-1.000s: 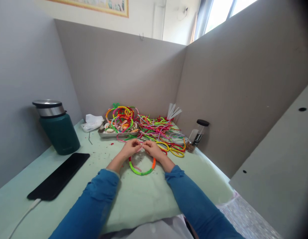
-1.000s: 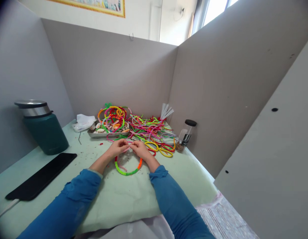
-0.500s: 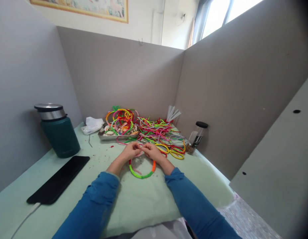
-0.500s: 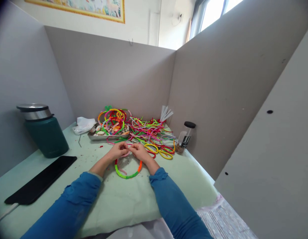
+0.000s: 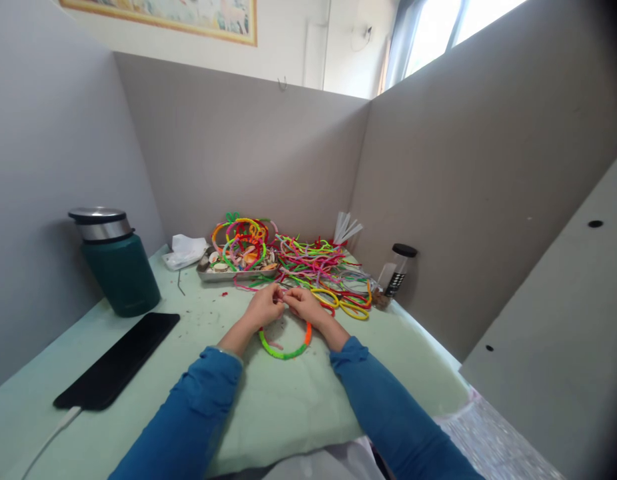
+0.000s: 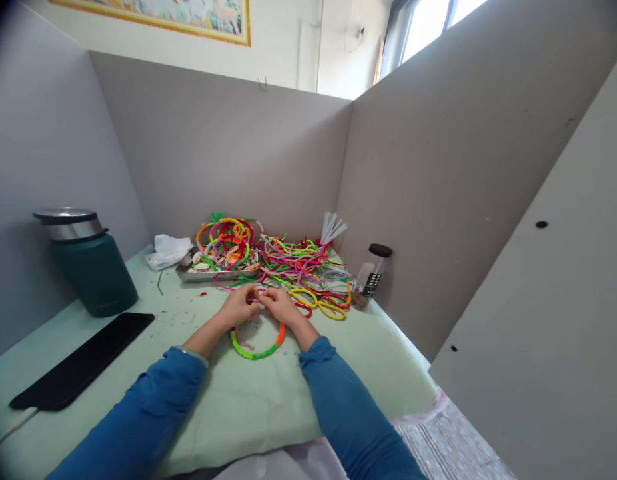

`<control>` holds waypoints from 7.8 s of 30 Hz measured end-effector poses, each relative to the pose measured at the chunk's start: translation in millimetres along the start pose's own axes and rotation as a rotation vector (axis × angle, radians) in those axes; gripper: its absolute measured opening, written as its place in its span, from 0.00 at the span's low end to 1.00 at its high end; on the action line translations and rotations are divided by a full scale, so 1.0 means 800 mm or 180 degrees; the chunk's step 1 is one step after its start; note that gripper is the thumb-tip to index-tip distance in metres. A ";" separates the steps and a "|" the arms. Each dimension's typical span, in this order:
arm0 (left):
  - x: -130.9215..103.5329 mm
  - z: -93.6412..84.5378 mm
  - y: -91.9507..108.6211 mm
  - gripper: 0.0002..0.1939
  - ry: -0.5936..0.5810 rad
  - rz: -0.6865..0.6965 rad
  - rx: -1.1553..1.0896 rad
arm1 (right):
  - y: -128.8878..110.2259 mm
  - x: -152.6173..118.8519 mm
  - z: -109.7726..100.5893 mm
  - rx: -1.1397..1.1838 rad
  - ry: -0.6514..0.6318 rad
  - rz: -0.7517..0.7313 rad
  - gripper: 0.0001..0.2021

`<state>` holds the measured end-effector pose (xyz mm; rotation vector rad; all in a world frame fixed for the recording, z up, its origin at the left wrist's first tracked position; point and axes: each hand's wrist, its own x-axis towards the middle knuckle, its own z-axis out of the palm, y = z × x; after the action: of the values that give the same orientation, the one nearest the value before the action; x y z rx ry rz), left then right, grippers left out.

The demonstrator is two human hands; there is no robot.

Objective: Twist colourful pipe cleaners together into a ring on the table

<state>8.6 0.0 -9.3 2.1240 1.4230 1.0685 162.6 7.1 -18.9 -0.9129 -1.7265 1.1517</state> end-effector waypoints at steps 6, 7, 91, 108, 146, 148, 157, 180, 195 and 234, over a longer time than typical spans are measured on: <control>-0.001 -0.001 0.003 0.08 0.0018 0.0052 0.0277 | 0.001 0.002 0.000 -0.0003 0.0071 0.0015 0.11; -0.001 -0.001 0.004 0.08 0.0041 0.0040 0.0344 | 0.002 0.002 0.000 -0.0002 0.0084 0.0021 0.11; 0.007 -0.005 -0.011 0.07 0.0429 0.0975 0.0185 | 0.006 0.003 -0.003 0.0321 0.0234 0.0110 0.13; 0.007 -0.002 -0.013 0.06 0.0384 0.0301 0.0366 | 0.000 0.001 -0.002 0.0312 0.0308 0.0085 0.13; 0.007 -0.001 -0.010 0.19 0.0075 -0.0665 -0.1767 | -0.004 -0.001 -0.001 0.0102 0.0204 0.0022 0.12; 0.007 -0.001 -0.010 0.19 0.0090 -0.0638 -0.1799 | -0.004 -0.002 -0.001 0.0113 0.0226 0.0056 0.12; 0.006 -0.003 -0.003 0.24 0.0155 -0.0702 -0.1945 | 0.000 0.000 -0.002 0.0076 0.0233 0.0013 0.12; 0.009 -0.001 -0.008 0.26 0.0124 -0.0706 -0.1980 | 0.004 0.002 -0.001 -0.0022 0.0213 -0.0049 0.12; 0.007 -0.001 -0.009 0.19 -0.0039 -0.0741 -0.1749 | 0.007 0.003 -0.002 -0.0059 0.0236 -0.0055 0.11; 0.005 -0.005 -0.002 0.12 -0.0009 -0.0383 -0.1329 | 0.007 0.002 -0.001 0.0002 0.0202 -0.0024 0.11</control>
<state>5.0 3.7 -6.3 1.7224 1.1838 1.1930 163.1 10.0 -23.5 -0.9319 -1.6770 1.1068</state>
